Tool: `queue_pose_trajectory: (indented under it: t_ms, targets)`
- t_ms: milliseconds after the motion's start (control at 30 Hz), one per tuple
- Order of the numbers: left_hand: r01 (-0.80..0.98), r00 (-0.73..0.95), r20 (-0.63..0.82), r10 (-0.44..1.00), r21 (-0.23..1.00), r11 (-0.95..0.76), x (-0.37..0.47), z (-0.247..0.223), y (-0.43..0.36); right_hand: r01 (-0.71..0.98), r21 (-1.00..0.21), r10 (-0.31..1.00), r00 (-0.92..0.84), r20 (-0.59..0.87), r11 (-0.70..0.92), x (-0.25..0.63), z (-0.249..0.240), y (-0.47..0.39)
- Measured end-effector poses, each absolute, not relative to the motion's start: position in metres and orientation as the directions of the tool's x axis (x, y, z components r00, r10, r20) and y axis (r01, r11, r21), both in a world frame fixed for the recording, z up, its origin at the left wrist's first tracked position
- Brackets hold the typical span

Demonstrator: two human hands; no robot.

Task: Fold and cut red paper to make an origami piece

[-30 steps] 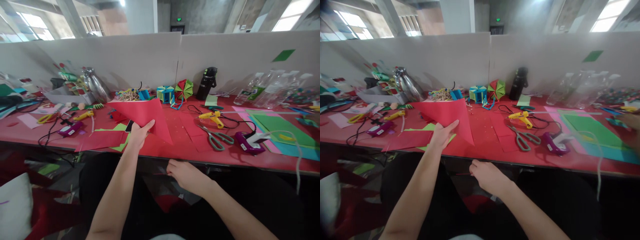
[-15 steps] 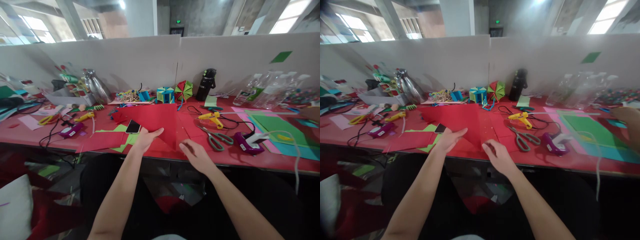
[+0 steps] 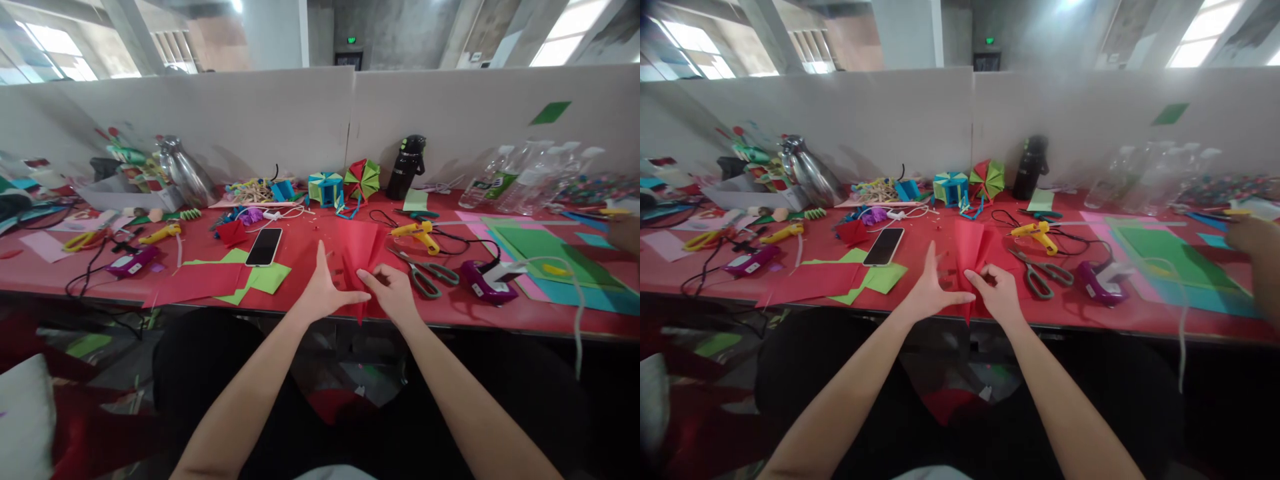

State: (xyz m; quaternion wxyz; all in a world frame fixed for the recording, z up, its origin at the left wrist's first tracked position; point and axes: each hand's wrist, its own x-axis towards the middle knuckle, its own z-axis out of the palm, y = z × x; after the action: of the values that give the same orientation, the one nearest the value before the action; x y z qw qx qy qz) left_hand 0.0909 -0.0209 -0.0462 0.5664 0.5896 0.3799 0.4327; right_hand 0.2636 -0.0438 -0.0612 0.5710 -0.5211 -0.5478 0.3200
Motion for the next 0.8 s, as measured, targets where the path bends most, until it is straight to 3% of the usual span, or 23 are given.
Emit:
queue_pose_trajectory:
  t_ms: [133,233,333,433,700,800]
  targets:
    - [-0.133,0.408,0.122,0.905,0.988,-0.073,0.095,-0.045,-0.023,0.102,-0.955,0.948,0.134,0.290,0.278,0.261,-0.065,-0.036]
    - [-0.177,0.389,0.054,0.919,0.984,0.017,0.094,-0.043,-0.017,0.019,-0.962,0.956,0.113,0.271,0.271,0.263,-0.068,-0.032]
    - [-0.299,0.282,0.002,0.959,0.950,0.086,0.090,-0.043,-0.010,-0.062,-0.964,0.958,0.141,0.248,0.259,0.266,-0.072,-0.029]
    - [-0.385,0.134,0.016,0.991,0.922,0.037,0.087,-0.043,-0.004,-0.121,-0.959,0.954,0.195,0.229,0.255,0.268,-0.077,-0.025]
    - [-0.281,0.071,-0.020,0.997,0.959,0.039,0.068,-0.038,0.011,-0.135,-0.962,0.951,0.234,0.203,0.239,0.279,-0.077,-0.021]
    - [-0.100,-0.047,0.036,0.998,0.994,-0.041,0.044,-0.035,0.024,-0.116,-0.969,0.967,0.161,0.199,0.218,0.287,-0.064,-0.026]
